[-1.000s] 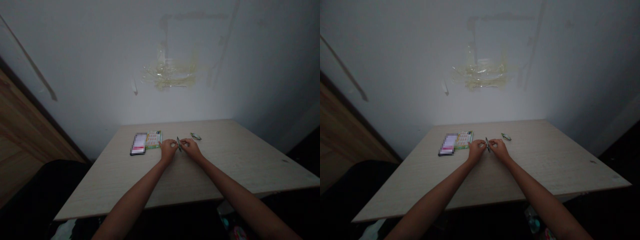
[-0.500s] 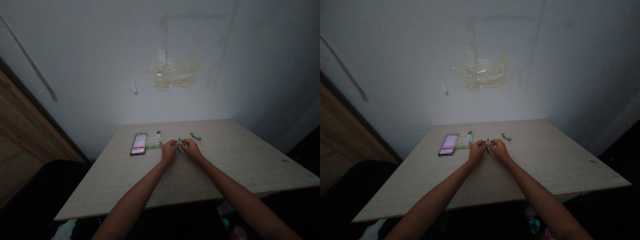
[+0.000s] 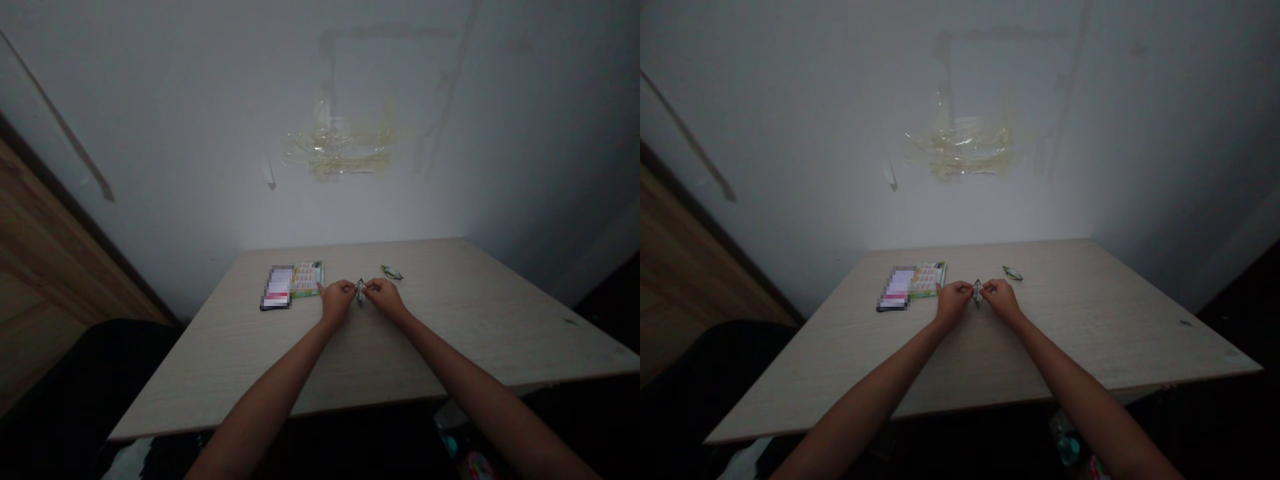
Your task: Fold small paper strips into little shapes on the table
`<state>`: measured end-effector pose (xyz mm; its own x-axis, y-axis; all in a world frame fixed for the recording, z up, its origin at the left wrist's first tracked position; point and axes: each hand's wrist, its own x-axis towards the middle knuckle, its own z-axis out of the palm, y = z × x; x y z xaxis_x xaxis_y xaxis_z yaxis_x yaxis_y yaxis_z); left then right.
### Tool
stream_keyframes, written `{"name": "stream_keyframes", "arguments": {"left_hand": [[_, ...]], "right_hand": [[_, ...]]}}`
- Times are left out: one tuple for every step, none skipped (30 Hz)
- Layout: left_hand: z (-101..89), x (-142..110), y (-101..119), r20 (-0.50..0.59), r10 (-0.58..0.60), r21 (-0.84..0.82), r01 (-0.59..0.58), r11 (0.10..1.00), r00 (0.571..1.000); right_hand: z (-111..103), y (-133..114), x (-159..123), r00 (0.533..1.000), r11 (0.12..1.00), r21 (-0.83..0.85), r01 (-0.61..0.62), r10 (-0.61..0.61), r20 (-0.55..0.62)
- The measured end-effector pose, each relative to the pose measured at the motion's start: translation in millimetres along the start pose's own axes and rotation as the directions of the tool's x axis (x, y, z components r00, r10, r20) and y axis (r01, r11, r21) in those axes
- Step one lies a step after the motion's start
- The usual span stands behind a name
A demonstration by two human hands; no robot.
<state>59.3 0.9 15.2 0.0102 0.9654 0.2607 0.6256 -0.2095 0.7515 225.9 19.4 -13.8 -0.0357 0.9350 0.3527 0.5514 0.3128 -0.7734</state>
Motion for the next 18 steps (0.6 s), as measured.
{"name": "stream_keyframes", "arguments": {"left_hand": [[0.0, 0.4, -0.3, 0.001, -0.001, 0.006, 0.000, 1.000, 1.000], [-0.1, 0.7, -0.3, 0.000, -0.001, 0.012, 0.001, 1.000, 1.000], [-0.3, 0.9, -0.2, -0.001, -0.001, 0.018, 0.001, 1.000, 1.000], [-0.6, 1.0, 0.1, -0.003, -0.002, 0.023, 0.002, 1.000, 1.000], [-0.9, 1.0, 0.5, -0.004, -0.006, 0.027, 0.006, 1.000, 1.000], [-1.2, 1.0, 0.9, -0.005, -0.011, 0.029, 0.011, 1.000, 1.000], [-1.5, 0.9, 1.3, -0.005, -0.014, 0.029, 0.015, 0.999, 1.000], [-1.6, 0.8, 1.5, -0.004, -0.017, 0.030, 0.017, 0.999, 1.000], [-1.7, 0.8, 1.6, -0.003, -0.019, 0.032, 0.019, 0.999, 1.000], [-1.6, 0.9, 1.4, -0.003, -0.020, 0.034, 0.020, 0.999, 1.000], [-1.4, 0.9, 1.1, -0.003, -0.020, 0.036, 0.020, 0.999, 1.000], [-1.1, 1.0, 0.7, -0.004, -0.021, 0.038, 0.021, 0.999, 1.000], [-0.9, 1.1, 0.3, -0.005, -0.023, 0.040, 0.023, 0.999, 1.000], [-0.6, 1.3, -0.1, -0.006, -0.025, 0.041, 0.025, 0.999, 1.000], [-0.4, 1.4, -0.4, -0.007, -0.026, 0.042, 0.026, 0.999, 1.000], [-0.3, 1.4, -0.6, -0.007, -0.025, 0.042, 0.025, 0.999, 1.000], [-0.3, 1.5, -0.7, -0.008, -0.024, 0.043, 0.024, 0.999, 1.000], [-0.3, 1.6, -0.8, -0.009, -0.022, 0.044, 0.023, 0.999, 1.000]], "right_hand": [[-0.6, -0.6, -0.1, 1.000, 1.000, 0.010, -0.005, 0.005, 0.006], [-1.3, -1.6, -0.3, 1.000, 1.000, 0.018, -0.010, 0.010, 0.010], [-1.9, -2.6, -0.6, 1.000, 1.000, 0.027, -0.015, 0.015, 0.014], [-2.5, -3.7, -0.9, 1.000, 0.999, 0.038, -0.021, 0.021, 0.018], [-2.9, -4.7, -1.2, 0.999, 0.998, 0.051, -0.027, 0.026, 0.022], [-3.2, -5.4, -1.5, 0.999, 0.997, 0.064, -0.032, 0.030, 0.027], [-3.3, -5.8, -1.7, 0.999, 0.997, 0.075, -0.035, 0.032, 0.032], [-3.2, -5.9, -1.8, 0.999, 0.996, 0.082, -0.036, 0.033, 0.035], [-3.1, -5.7, -1.8, 0.999, 0.996, 0.086, -0.038, 0.035, 0.035], [-3.0, -5.5, -1.7, 0.999, 0.995, 0.088, -0.042, 0.039, 0.034], [-2.9, -5.3, -1.5, 0.999, 0.995, 0.087, -0.044, 0.041, 0.033], [-2.9, -5.2, -1.3, 0.998, 0.995, 0.085, -0.046, 0.043, 0.035], [-3.0, -5.2, -1.1, 0.998, 0.995, 0.084, -0.047, 0.044, 0.040], [-3.3, -5.4, -0.9, 0.998, 0.995, 0.083, -0.050, 0.047, 0.045], [-3.6, -5.6, -0.7, 0.997, 0.995, 0.082, -0.055, 0.051, 0.049], [-3.9, -5.8, -0.6, 0.997, 0.995, 0.080, -0.060, 0.055, 0.053], [-4.2, -5.9, -0.5, 0.997, 0.995, 0.079, -0.062, 0.058, 0.055], [-4.4, -5.9, -0.5, 0.997, 0.995, 0.079, -0.062, 0.057, 0.053]]}}
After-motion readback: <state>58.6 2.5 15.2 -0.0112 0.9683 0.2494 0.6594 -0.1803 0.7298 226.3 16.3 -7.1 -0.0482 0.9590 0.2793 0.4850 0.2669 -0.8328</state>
